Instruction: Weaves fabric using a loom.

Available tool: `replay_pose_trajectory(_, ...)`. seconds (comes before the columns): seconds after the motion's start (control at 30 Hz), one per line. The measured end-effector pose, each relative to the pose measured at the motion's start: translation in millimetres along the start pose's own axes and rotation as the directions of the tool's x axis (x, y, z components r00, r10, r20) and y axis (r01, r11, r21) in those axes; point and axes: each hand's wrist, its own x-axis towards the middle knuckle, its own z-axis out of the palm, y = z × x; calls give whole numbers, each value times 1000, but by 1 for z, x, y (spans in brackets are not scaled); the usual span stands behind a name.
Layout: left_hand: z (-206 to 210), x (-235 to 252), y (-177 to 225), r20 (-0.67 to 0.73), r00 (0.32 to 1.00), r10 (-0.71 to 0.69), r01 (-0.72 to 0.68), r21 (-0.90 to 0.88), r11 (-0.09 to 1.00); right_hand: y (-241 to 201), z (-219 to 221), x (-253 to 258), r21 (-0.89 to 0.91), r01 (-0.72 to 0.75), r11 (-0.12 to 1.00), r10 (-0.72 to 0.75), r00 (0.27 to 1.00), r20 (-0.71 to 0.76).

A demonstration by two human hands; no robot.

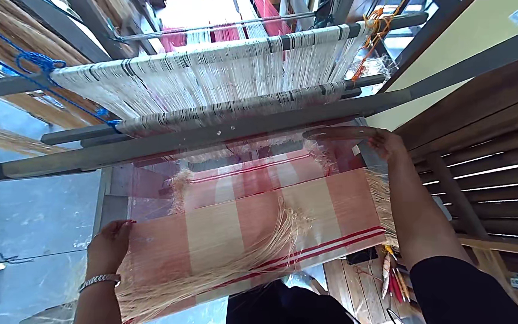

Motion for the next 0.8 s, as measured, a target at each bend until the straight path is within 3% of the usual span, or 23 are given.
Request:
replay_pose_trajectory(0.07,2,0,0,-2,1000,5,-5,-7,1000,8,0,-9,164,0,986,10,998,-62)
replay_pose_trajectory(0.13,2,1,1,2,1000,5,-5,0,1000,16,6,-15,236,33,971,-40,999,23)
replay_pose_trajectory(0.27,-6,7,3,48,999,-11,8,52,999,17,5,-17,170,164,972,-180,980,82)
replay_pose_trajectory(0.37,-8,10,0,104,994,-31,28,31,999,9,-31,-22,178,216,960,-219,976,1)
replay_pose_trajectory(0.53,-5,10,-12,77,997,-13,15,-28,999,4,-106,-48,162,305,939,-275,944,-180)
replay_pose_trajectory(0.67,-3,8,-13,78,997,-10,14,-60,998,-2,-135,-87,101,370,923,-327,897,-296)
replay_pose_trajectory(0.8,1,7,-10,88,996,-7,15,-88,996,-4,-148,-117,-1,426,905,-404,858,-318)
